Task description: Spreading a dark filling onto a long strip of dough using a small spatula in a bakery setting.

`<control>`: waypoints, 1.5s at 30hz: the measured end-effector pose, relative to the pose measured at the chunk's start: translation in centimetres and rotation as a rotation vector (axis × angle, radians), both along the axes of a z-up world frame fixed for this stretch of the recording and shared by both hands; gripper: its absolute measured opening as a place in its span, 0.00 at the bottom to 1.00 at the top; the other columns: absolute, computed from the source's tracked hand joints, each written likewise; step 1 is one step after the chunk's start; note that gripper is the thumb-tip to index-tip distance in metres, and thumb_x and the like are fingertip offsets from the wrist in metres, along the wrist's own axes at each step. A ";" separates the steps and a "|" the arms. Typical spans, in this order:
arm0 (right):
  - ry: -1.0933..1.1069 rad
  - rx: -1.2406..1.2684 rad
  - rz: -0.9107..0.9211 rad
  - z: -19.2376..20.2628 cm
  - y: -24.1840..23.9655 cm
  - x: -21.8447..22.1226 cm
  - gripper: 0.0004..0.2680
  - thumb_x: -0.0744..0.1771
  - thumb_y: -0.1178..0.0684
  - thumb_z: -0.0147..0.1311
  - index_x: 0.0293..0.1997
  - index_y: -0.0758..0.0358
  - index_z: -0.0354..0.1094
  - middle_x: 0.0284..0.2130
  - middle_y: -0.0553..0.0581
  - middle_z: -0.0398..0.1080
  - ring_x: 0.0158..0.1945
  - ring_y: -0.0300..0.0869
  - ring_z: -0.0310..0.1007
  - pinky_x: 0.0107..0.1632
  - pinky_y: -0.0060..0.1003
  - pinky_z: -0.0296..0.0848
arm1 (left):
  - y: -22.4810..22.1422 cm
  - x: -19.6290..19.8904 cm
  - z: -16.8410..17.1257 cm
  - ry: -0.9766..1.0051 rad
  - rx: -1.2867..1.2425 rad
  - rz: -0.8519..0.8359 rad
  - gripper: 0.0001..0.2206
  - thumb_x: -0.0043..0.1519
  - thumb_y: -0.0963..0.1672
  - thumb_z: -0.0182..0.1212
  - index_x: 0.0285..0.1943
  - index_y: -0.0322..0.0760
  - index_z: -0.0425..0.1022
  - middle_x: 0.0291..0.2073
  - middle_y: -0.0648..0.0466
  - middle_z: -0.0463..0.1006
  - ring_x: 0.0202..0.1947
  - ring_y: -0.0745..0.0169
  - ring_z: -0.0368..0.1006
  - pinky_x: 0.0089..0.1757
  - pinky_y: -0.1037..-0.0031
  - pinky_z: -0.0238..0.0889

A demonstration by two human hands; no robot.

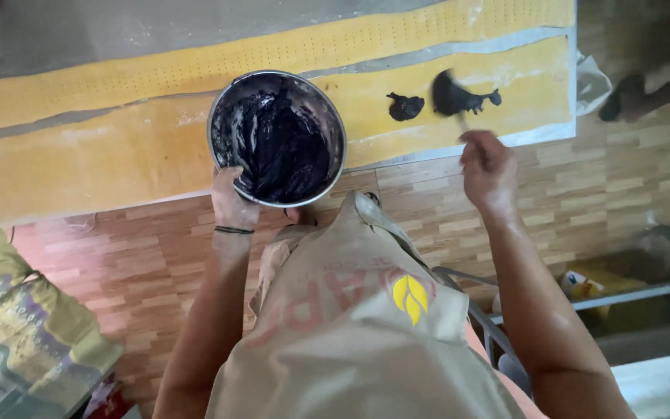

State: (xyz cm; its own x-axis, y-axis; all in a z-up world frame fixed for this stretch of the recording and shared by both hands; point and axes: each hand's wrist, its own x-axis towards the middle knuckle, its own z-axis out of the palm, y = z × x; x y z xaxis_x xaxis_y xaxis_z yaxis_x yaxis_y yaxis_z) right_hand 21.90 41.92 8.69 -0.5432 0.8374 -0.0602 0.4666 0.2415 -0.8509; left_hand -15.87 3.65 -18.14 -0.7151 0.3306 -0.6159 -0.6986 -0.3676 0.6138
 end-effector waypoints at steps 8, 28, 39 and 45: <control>-0.460 0.455 0.109 -12.0 5.6 1.8 0.08 0.68 0.61 0.46 0.50 0.63 0.69 0.35 0.65 0.70 0.39 0.63 0.76 0.40 0.58 0.75 | 8.6 8.6 21.8 0.040 0.005 0.040 0.17 0.47 0.37 0.57 0.46 0.39 0.73 0.35 0.45 0.80 0.35 0.45 0.80 0.39 0.57 0.79; 0.049 -0.365 -0.249 -4.7 4.4 0.7 0.08 0.66 0.60 0.50 0.43 0.59 0.78 0.16 0.54 0.63 0.16 0.35 0.66 0.23 0.31 0.74 | 17.1 10.3 23.9 0.257 0.024 0.108 0.19 0.42 0.34 0.59 0.44 0.30 0.77 0.32 0.42 0.78 0.34 0.46 0.78 0.37 0.61 0.74; -0.486 0.110 0.373 0.6 -6.2 -6.0 0.08 0.68 0.49 0.49 0.42 0.53 0.77 0.31 0.66 0.76 0.42 0.67 0.76 0.43 0.62 0.73 | 21.0 8.6 19.7 0.304 0.083 0.094 0.23 0.44 0.34 0.61 0.53 0.28 0.75 0.35 0.46 0.76 0.38 0.51 0.75 0.40 0.64 0.71; -0.392 -0.167 0.350 -0.6 -10.3 -8.1 0.10 0.66 0.51 0.48 0.45 0.51 0.78 0.35 0.62 0.79 0.47 0.65 0.76 0.47 0.62 0.73 | 20.0 8.9 25.4 0.381 0.040 -0.028 0.22 0.46 0.37 0.60 0.53 0.37 0.79 0.35 0.50 0.79 0.37 0.58 0.76 0.38 0.67 0.72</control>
